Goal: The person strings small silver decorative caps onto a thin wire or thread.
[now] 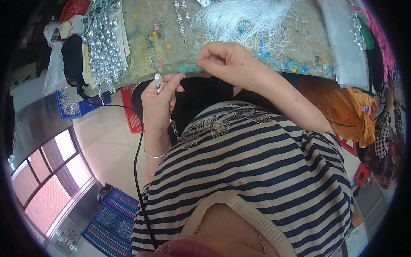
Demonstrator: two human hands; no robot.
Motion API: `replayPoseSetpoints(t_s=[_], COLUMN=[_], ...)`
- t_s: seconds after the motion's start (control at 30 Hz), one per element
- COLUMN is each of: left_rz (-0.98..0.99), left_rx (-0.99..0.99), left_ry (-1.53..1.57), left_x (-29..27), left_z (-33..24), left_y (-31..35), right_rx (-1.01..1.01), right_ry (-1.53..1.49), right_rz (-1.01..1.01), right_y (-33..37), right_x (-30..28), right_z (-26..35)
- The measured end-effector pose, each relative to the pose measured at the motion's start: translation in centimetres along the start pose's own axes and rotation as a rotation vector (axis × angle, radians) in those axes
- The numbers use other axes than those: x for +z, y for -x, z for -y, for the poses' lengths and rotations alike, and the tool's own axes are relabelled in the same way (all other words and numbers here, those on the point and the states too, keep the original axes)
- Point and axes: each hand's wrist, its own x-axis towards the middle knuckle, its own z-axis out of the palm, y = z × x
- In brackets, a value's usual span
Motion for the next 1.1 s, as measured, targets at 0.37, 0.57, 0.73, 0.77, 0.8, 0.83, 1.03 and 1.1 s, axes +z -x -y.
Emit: replayPoseSetpoints(t_s=[0.37, 0.57, 0.73, 0.77, 0.8, 0.83, 1.03, 1.1], left_rz=[0.039, 0.054, 0.068, 0.078, 0.079, 0.070, 0.080, 0.099], left_rx=[0.038, 0.017, 0.010, 0.019, 0.020, 0.042, 0.101, 0.075], left_ry=[-0.051, -0.083, 0.053, 0.214, 0.216, 0.156, -0.016, -0.077], left_x=[1.0, 0.3, -0.1, -0.2, -0.2, -0.3, -0.6, -1.0], left_z=[-0.4, -0.8, -0.7, -0.7, -0.7, -0.7, 0.2, 0.2], left_y=[-0.5, -0.4, -0.6, -0.7, -0.8, -0.8, -0.9, -1.1], right_rx=[-0.583, -0.320, -0.410, -0.609, -0.610, -0.633, -0.507, -0.347], right_ry=[0.665, 0.456, 0.508, 0.601, 0.603, 0.636, 0.249, 0.013], right_rz=[-0.118, 0.050, -0.035, -0.163, -0.163, -0.196, -0.115, -0.081], right_y=[-0.5, -0.9, -0.8, -0.8, -0.8, -0.8, -0.9, -0.8], right_x=[0.4, 1.1, 0.6, 0.5, 0.2, -0.1, 0.6, 1.0], right_z=[-0.4, -0.3, 0.8, 0.7, 1.1, 1.7, 2.7, 2.9])
